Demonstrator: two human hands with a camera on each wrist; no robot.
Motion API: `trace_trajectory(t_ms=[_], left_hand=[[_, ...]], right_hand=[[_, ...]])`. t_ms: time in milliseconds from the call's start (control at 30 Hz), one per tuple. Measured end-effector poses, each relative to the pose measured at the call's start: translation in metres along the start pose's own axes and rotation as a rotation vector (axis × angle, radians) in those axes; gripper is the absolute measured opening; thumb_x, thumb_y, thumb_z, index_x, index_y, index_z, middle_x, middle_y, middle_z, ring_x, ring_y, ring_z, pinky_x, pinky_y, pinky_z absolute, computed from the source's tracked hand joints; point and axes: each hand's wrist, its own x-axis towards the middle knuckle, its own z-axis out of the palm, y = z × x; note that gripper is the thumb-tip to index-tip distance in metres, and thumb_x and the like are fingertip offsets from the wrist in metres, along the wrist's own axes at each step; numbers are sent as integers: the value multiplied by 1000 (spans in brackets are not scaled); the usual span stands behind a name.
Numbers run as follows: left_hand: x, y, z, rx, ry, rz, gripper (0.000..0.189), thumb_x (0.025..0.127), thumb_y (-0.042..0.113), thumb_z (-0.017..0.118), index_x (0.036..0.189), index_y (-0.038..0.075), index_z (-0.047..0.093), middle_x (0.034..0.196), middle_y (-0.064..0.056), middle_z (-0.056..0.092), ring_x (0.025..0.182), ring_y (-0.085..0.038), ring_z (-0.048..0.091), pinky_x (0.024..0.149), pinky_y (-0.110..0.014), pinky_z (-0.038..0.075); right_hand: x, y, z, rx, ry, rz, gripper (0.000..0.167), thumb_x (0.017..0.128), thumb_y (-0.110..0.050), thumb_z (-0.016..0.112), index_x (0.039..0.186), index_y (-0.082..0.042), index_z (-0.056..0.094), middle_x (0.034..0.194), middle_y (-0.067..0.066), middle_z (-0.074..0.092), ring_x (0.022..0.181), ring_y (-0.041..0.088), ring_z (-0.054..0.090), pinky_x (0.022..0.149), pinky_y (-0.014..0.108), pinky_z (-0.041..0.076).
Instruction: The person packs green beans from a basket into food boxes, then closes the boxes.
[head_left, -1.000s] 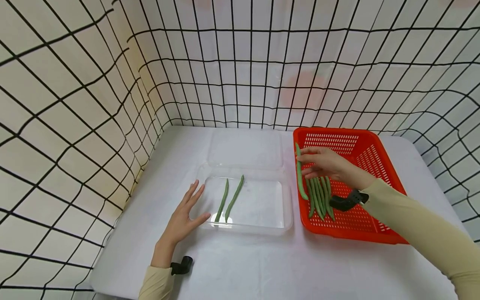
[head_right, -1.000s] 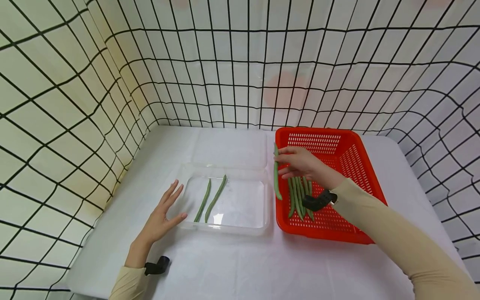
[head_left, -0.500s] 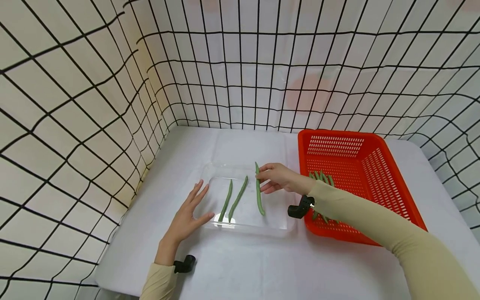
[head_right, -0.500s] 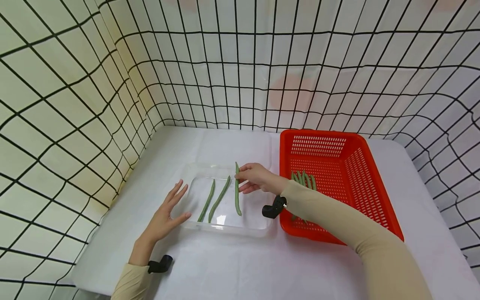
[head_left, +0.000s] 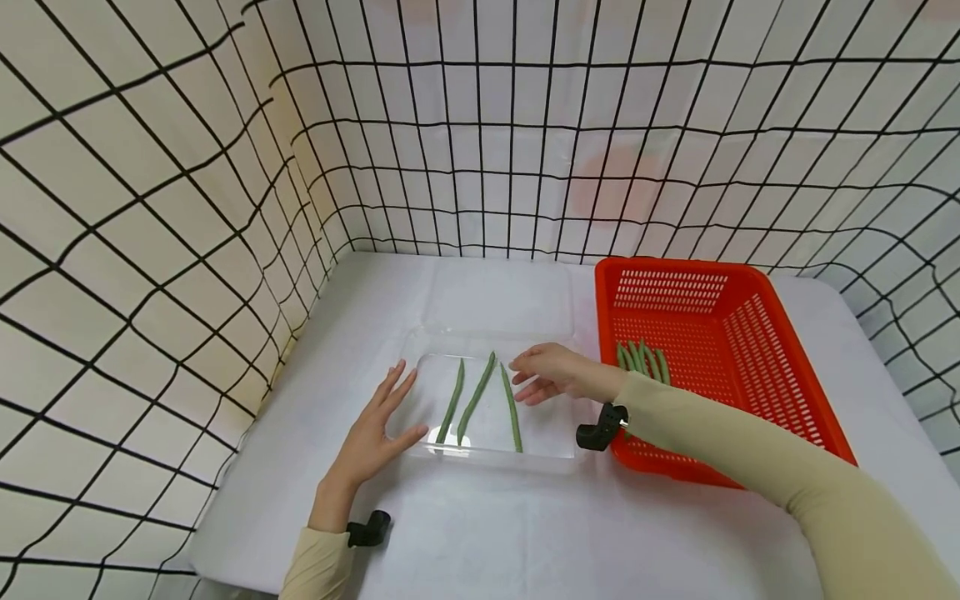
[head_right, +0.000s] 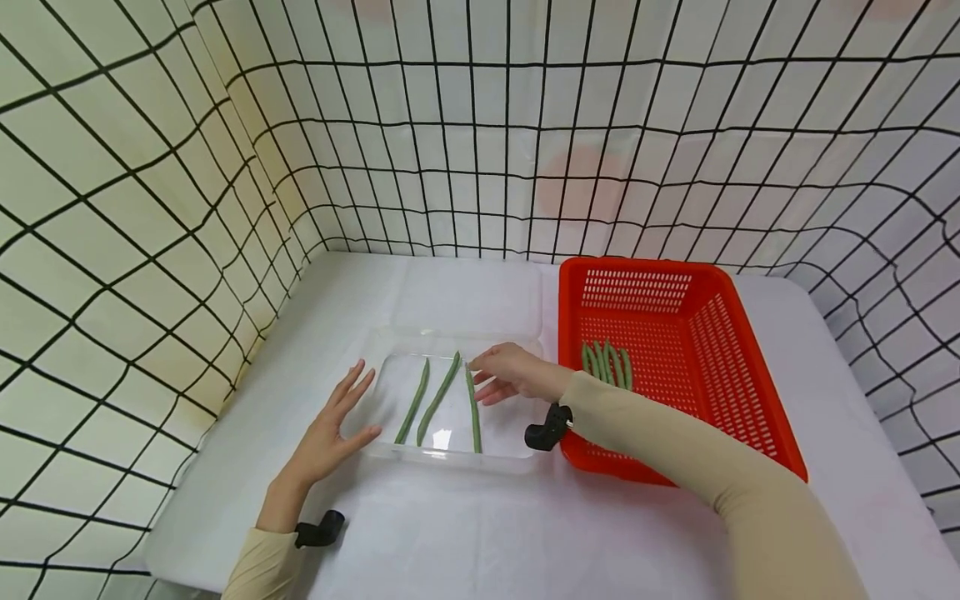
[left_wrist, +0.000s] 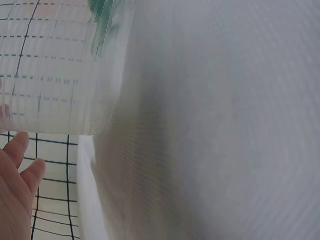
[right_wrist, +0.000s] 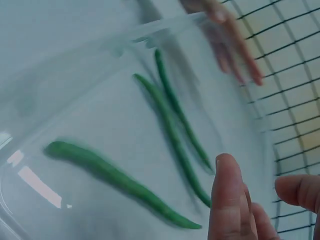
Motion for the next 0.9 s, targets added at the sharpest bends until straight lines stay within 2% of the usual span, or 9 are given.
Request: trace_trajectory(t_ms=[133,200,400,533,667,833,900], left_hand=[[1,1,0,1,2,14,81,84,40,71,151,26,29,157,9,12,142,-24,11,100,-63,27],[2,1,-1,3,2,16,81,84,40,72,151,27,28,157,9,12,142,-24,11,99,-63,27],[2,2,-4,8,12,4,83,82,36,74,151,30,28,157,11,12,142,-21,12,100,-62,27],[2,1,-4,10,15,-7,84,82,36,74,151,32,27,157,11,12,142,-21,12,100,-62,28],[1,-1,-3,5,9,-9,82,82,40,73,151,29,28,157,10,12,142,-22,12,98,-64,28],[0,-2,0,-6,2,-10,82,83,39,73,151,28,28,157,10,12,142,-23,12,98,-64,28],[0,-1,1,-11,0,-10,82,82,37,73,151,28,29,157,10,12,142,-24,12,98,-64,28]], right_hand=[[-19,-7,-20,0,-19,-63,42,96,-23,56,126,6,50,116,24,58,88,28,67,75,37,54],[-31,-11,-35,4,-1,-89,44,96,-25,57,127,5,50,114,22,59,90,28,67,77,38,54],[-62,-6,-97,-28,145,-134,51,95,-32,59,128,5,48,107,16,61,89,27,66,74,36,54],[-70,20,-140,-122,200,-119,57,97,-33,56,131,10,43,113,22,59,87,25,66,73,35,55],[-68,57,-171,-157,192,-30,58,100,-29,49,134,16,36,115,25,57,82,21,66,73,37,54],[-63,93,-189,-156,172,80,53,101,-28,46,129,17,42,98,16,61,76,20,65,70,37,55],[-61,102,-190,-154,173,95,50,101,-28,47,124,16,47,93,14,62,75,20,65,69,37,55]])
